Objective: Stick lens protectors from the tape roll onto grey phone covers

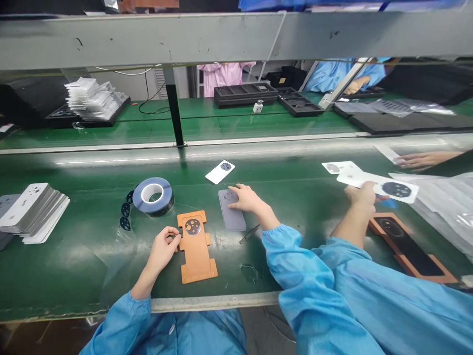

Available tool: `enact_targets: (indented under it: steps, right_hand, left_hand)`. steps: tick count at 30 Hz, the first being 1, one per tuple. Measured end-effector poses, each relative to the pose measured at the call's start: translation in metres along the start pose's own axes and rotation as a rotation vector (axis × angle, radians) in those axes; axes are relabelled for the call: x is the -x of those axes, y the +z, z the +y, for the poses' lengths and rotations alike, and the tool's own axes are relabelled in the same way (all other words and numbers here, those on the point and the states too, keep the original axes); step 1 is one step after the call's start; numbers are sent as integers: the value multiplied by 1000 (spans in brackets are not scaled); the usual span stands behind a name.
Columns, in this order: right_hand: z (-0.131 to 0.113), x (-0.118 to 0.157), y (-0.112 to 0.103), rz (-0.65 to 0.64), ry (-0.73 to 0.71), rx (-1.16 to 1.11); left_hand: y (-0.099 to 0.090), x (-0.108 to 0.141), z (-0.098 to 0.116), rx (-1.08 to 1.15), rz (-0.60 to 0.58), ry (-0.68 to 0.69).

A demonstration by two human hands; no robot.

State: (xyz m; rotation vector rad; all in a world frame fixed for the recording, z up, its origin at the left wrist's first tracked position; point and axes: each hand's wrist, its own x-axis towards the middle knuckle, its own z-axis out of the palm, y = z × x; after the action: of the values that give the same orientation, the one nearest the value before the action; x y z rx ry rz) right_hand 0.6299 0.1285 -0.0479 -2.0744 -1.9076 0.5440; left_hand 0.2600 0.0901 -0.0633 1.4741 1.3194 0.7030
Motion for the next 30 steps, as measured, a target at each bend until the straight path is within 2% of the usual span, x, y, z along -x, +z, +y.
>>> enact_targets:
  steps: [3, 6, 11, 14, 16, 18, 20, 23, 27, 30]
  right_hand:
    - [10, -12, -6, -34, 2, 24]
    - [8, -13, -5, -11, -24, 24]
    - [-3, -5, -17, 92, -22, -26]
    - [-24, 14, -38, 178, -21, -295]
    - [-48, 32, -51, 208, -55, -537]
    - [-76, 51, -56, 209, -87, -667]
    - [-105, 68, -50, 142, -113, -738]
    - [-136, 81, -25, 17, -159, -797]
    - [-147, 81, 7, -45, -197, -767]
    - [-146, 79, 17, -39, -261, -682]
  left_hand:
    - [-1, 21, -7, -200, 76, 173]
    - [0, 36, -17, -309, 108, 326]
    - [3, 42, -29, -372, 79, 351]
    - [4, 42, -30, -390, 79, 342]
    - [5, 44, -29, -396, 79, 348]
    - [5, 45, -27, -400, 76, 352]
    - [5, 47, -25, -405, 66, 342]
    - [2, 49, -23, -400, 25, 314]
    - [1, 51, -20, -413, -14, 301]
    - [3, 51, -19, -438, 1, 301]
